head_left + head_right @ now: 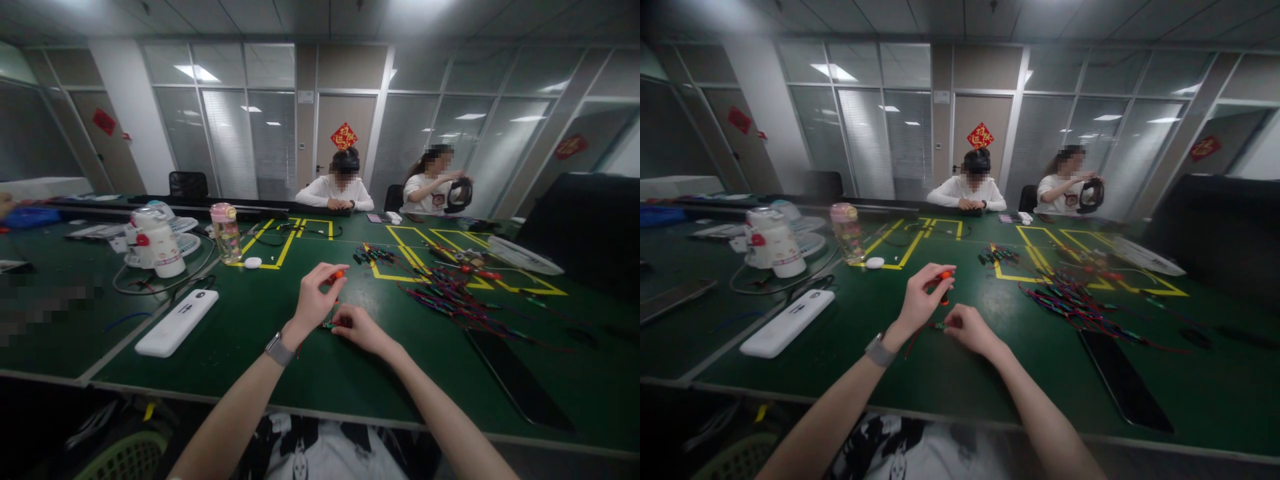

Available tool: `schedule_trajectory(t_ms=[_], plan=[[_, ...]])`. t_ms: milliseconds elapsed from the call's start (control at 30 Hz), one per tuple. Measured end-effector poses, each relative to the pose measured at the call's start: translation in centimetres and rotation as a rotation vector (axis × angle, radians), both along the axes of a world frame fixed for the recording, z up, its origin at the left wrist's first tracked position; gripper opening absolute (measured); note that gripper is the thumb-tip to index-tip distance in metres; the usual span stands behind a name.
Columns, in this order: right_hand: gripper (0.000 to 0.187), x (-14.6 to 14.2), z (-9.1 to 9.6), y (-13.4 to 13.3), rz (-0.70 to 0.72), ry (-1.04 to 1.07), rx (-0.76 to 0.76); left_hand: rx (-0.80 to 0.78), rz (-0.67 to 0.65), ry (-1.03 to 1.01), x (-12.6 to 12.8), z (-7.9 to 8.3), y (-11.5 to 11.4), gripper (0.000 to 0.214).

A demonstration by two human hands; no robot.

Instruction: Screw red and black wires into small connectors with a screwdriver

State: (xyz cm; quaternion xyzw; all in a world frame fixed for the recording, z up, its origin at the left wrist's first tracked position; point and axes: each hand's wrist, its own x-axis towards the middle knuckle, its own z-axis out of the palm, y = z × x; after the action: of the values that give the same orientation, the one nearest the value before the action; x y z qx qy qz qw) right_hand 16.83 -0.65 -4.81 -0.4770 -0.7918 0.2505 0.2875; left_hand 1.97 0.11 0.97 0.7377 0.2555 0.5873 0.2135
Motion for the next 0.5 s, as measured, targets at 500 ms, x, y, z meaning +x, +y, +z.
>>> schedule_trajectory(t_ms=[500], plan=[[0.011, 0.02, 0.04, 0.05, 0.013, 0.018, 0.001, 0.101, 0.025, -0.031, 0.31, 0.09, -0.35, 0.019]])
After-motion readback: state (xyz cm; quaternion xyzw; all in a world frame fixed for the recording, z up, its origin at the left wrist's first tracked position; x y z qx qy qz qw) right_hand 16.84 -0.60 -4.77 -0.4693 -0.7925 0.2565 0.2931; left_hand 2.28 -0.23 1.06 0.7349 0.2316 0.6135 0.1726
